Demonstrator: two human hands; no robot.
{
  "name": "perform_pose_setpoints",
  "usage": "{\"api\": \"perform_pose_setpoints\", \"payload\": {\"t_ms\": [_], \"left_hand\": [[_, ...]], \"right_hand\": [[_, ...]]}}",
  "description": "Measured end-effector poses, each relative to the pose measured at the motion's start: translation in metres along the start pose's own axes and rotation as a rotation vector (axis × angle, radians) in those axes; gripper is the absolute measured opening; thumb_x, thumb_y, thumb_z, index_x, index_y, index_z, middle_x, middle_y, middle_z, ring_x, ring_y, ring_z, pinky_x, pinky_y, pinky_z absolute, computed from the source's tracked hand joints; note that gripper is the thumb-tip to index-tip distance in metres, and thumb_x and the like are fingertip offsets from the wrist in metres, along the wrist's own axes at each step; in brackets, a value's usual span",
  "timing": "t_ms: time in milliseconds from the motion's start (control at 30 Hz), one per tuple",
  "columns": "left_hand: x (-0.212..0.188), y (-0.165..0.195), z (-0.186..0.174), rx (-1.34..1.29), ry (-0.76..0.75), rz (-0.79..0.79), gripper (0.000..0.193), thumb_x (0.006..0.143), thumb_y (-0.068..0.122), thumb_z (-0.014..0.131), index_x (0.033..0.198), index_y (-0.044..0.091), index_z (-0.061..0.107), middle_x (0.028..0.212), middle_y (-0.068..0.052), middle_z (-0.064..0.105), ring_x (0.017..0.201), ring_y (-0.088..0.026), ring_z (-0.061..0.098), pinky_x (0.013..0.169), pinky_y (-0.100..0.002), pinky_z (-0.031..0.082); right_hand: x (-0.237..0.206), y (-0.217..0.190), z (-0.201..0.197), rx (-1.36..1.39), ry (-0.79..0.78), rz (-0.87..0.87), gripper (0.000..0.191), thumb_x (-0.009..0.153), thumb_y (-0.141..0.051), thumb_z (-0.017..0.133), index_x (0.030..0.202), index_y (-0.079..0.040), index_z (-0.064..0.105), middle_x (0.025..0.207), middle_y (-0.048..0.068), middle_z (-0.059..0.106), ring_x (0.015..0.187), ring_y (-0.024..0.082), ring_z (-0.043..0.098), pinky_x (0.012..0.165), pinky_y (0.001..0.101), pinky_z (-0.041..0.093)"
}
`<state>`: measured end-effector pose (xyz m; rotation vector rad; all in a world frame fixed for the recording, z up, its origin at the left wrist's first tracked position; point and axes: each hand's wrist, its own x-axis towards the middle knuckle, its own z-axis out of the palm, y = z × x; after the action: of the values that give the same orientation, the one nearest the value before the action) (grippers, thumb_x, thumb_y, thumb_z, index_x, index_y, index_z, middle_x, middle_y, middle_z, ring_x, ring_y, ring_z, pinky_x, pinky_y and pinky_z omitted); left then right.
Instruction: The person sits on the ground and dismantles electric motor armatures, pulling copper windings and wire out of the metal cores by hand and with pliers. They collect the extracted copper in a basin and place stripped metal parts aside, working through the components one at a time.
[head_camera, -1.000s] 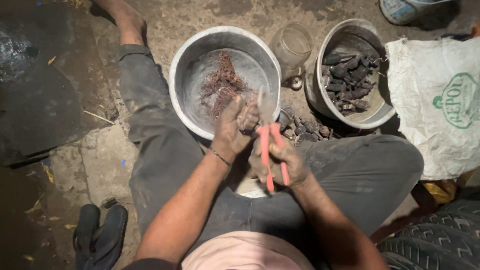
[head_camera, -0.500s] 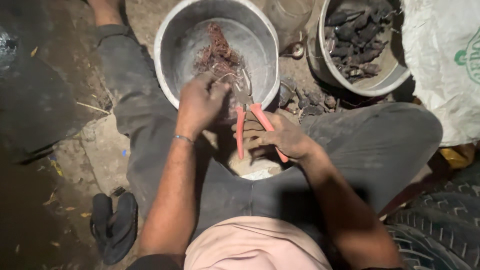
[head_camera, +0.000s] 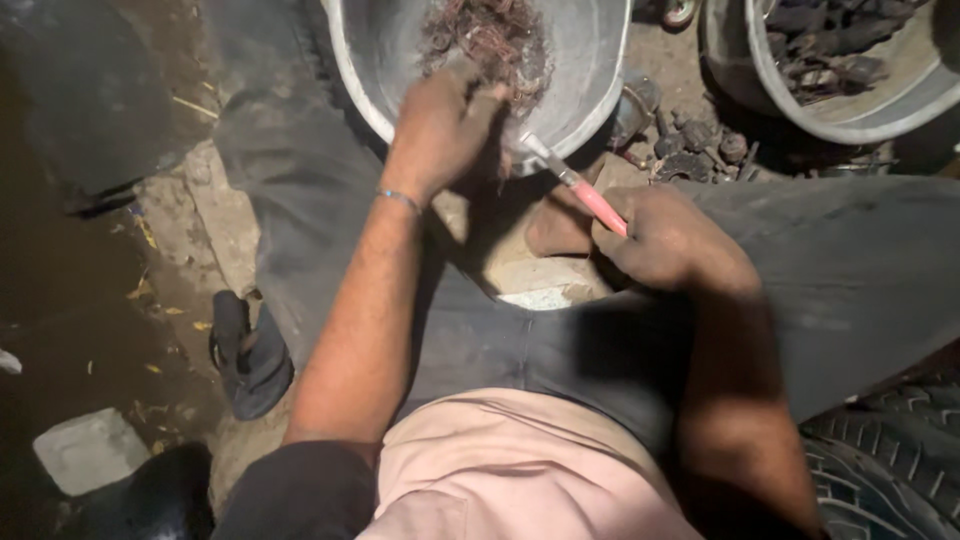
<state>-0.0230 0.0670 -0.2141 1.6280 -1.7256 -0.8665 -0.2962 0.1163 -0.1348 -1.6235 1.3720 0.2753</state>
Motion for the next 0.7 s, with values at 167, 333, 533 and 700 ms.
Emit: {"api": "perform_pose_setpoints", "payload": {"t_ms": [167, 333, 533, 700], "left_hand": [[0.012, -0.021, -0.011, 0.132, 0.167, 0.022, 0.033, 0.098, 0.03, 0.073, 0.09, -0.002, 0.069, 0.086, -0.028, 0.068, 0.085, -0.049, 0.064, 0.074, -0.056, 0.049], [0.007, -0.026, -0.027, 0.147, 0.099, -0.001, 0.034, 0.094, 0.03, 0.076, 0.088, -0.003, 0.07, 0.082, -0.029, 0.066, 0.082, -0.05, 0.063, 0.072, -0.054, 0.05], [-0.005, -0.007, -0.023, 0.07, -0.041, -0.016, 0.037, 0.091, 0.034, 0.077, 0.086, -0.002, 0.071, 0.083, -0.025, 0.068, 0.078, -0.046, 0.065, 0.071, -0.051, 0.051], [-0.011, -0.01, -0.027, 0.09, 0.021, 0.095, 0.036, 0.094, 0.036, 0.076, 0.089, 0.001, 0.073, 0.081, -0.023, 0.069, 0.077, -0.045, 0.064, 0.069, -0.053, 0.049]], "right_hand": [[0.021, 0.017, 0.009, -0.214, -0.122, -0.051, 0.032, 0.077, -0.033, 0.074, 0.092, -0.005, 0.073, 0.081, 0.023, 0.071, 0.074, 0.038, 0.068, 0.07, 0.0455, 0.053], [0.053, 0.002, 0.079, -0.538, -0.152, -0.175, 0.024, 0.076, -0.029, 0.074, 0.089, -0.009, 0.08, 0.088, 0.018, 0.075, 0.086, 0.034, 0.07, 0.077, 0.0486, 0.054], [0.075, -0.004, 0.114, -0.53, -0.112, -0.247, 0.023, 0.082, -0.021, 0.07, 0.089, -0.001, 0.078, 0.088, 0.023, 0.074, 0.081, 0.039, 0.07, 0.075, 0.0504, 0.054], [0.052, -0.032, 0.078, -0.23, 0.115, -0.263, 0.018, 0.087, -0.019, 0.069, 0.081, -0.003, 0.075, 0.081, 0.023, 0.07, 0.077, 0.042, 0.067, 0.069, 0.052, 0.051]]}}
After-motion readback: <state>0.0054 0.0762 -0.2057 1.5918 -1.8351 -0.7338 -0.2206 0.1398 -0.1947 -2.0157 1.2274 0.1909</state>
